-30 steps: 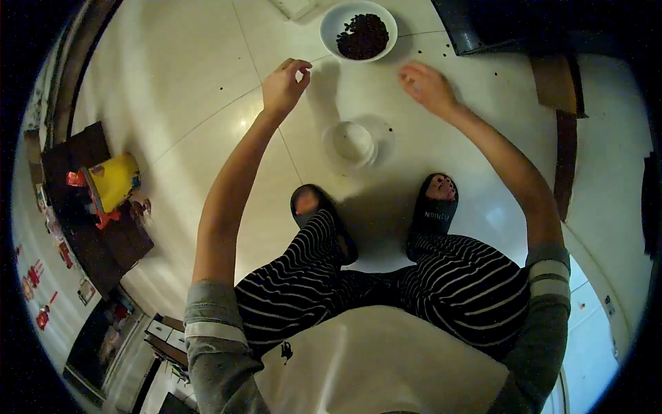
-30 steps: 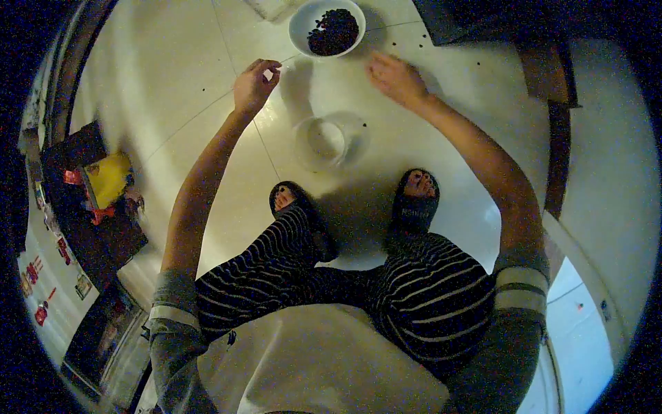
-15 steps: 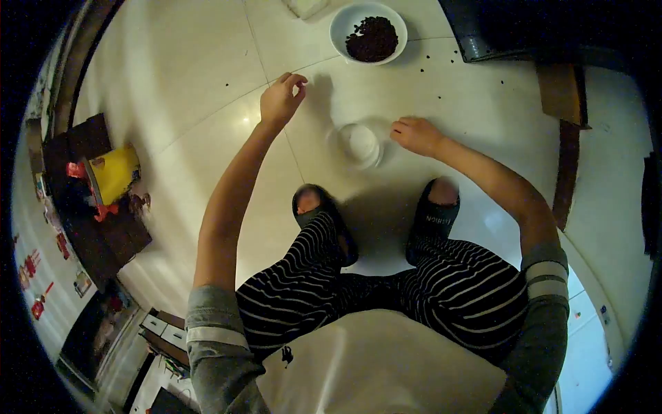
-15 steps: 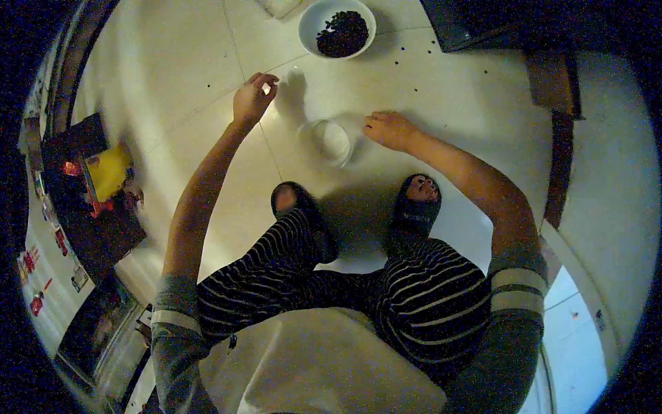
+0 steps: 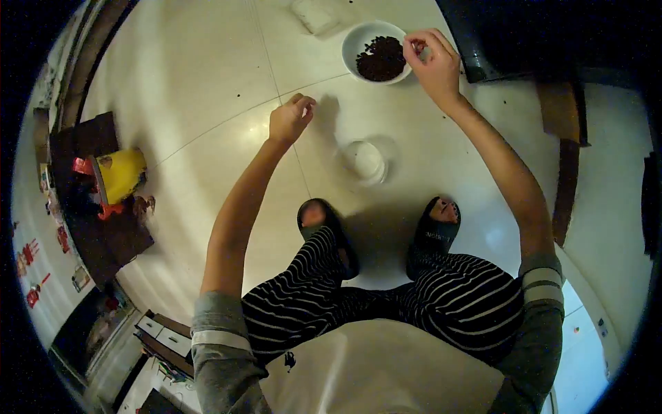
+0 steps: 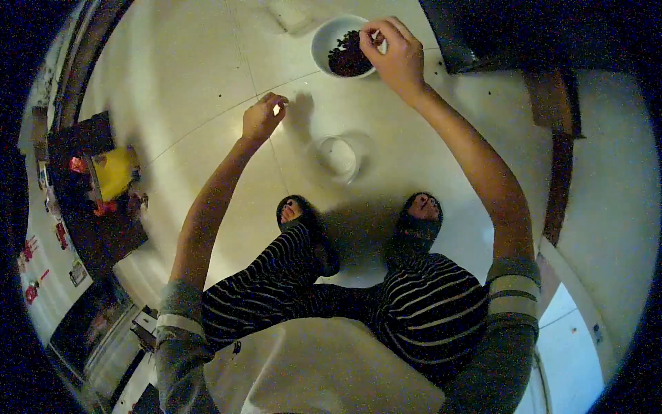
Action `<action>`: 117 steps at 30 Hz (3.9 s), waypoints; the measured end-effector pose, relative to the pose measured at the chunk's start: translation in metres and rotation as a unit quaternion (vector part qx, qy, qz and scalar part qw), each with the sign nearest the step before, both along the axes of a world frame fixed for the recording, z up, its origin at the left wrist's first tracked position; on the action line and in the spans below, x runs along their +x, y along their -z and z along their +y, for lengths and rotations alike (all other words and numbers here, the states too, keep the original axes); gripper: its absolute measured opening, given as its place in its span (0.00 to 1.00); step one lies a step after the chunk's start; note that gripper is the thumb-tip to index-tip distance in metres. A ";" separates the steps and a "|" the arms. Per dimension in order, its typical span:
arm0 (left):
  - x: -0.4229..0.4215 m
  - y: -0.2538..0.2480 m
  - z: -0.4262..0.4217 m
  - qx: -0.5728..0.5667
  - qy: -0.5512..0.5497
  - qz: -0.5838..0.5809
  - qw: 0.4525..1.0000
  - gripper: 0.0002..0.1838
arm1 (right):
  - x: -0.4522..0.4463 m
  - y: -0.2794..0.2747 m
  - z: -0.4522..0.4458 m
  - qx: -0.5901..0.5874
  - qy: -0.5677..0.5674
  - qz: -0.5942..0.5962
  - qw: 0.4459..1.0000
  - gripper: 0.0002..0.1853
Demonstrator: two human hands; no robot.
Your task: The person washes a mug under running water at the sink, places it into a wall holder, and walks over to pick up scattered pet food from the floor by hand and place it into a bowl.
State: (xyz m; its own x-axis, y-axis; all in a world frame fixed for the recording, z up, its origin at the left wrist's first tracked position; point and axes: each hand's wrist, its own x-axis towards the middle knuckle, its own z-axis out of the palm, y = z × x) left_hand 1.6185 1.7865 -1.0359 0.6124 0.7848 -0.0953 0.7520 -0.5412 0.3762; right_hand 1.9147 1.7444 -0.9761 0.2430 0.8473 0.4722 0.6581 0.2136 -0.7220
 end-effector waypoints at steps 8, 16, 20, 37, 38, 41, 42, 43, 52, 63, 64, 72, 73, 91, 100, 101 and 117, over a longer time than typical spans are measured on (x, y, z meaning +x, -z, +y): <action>-0.042 0.001 -0.013 -0.016 -0.047 0.052 0.997 0.07 | -0.011 0.055 0.034 -0.160 -0.074 0.012 0.984 0.14; -0.098 0.006 0.004 -0.016 -0.024 0.171 0.985 0.06 | 0.033 0.047 -0.024 -0.211 -0.028 0.105 0.971 0.12; -0.138 0.005 0.029 0.002 -0.028 0.214 0.976 0.07 | 0.064 0.063 -0.066 -0.199 -0.005 -0.006 0.980 0.12; -0.131 0.053 0.103 0.086 -0.266 0.179 0.943 0.09 | 0.102 0.085 -0.143 -0.315 0.002 -0.151 0.937 0.11; -0.129 0.051 0.103 0.087 -0.275 0.195 0.937 0.09 | 0.101 0.084 -0.138 -0.316 0.008 -0.151 0.937 0.11; -0.121 0.039 0.100 0.080 -0.271 0.216 0.935 0.09 | 0.098 0.078 -0.118 -0.332 0.003 -0.114 0.936 0.11; -0.120 0.040 0.100 0.080 -0.270 0.216 0.935 0.09 | 0.098 0.080 -0.110 -0.311 -0.008 -0.128 0.942 0.12; -0.121 0.040 0.100 0.085 -0.263 0.215 0.937 0.09 | 0.098 0.081 -0.102 -0.289 -0.021 -0.142 0.947 0.12; -0.019 0.000 0.072 0.054 -0.228 -0.239 0.942 0.06 | 0.079 0.091 -0.039 -0.268 -0.060 -0.159 0.948 0.09; 0.110 -0.027 0.056 0.070 -0.055 -0.122 0.989 0.11 | 0.073 0.099 -0.037 -0.330 -0.055 -0.279 0.900 0.07; 0.106 -0.021 0.057 0.058 -0.081 -0.113 0.989 0.10 | 0.073 0.099 -0.039 -0.343 -0.052 -0.289 0.892 0.07; 0.044 -0.006 0.041 -0.007 -0.140 -0.135 0.981 0.13 | 0.036 0.047 -0.008 -0.186 0.029 -0.067 0.980 0.06; 0.036 -0.003 0.037 -0.014 -0.144 -0.128 0.981 0.12 | 0.028 0.037 0.001 -0.134 0.044 -0.044 0.989 0.06; 0.015 0.003 0.016 -0.020 -0.102 -0.053 0.993 0.10 | 0.070 0.083 -0.029 -0.233 0.007 -0.065 0.970 0.10; 0.004 0.012 0.007 -0.047 -0.099 -0.022 0.994 0.09 | 0.061 0.100 -0.043 -0.330 -0.134 -0.314 0.880 0.12; 0.003 0.013 0.006 -0.047 -0.101 -0.016 0.994 0.09 | 0.061 0.098 -0.043 -0.346 -0.135 -0.323 0.870 0.12; -0.013 0.016 -0.003 -0.034 -0.093 -0.033 0.995 0.10 | -0.006 0.014 0.026 0.056 -0.123 -0.083 0.987 0.11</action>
State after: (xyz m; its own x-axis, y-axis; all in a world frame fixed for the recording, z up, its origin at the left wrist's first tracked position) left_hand 1.6057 1.7837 -1.0516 0.4641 0.8780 -0.1174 0.8092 -0.3663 0.4593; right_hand 1.9092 1.7702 -0.9905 -0.0534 0.8110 0.5827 0.6838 0.4549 -0.5706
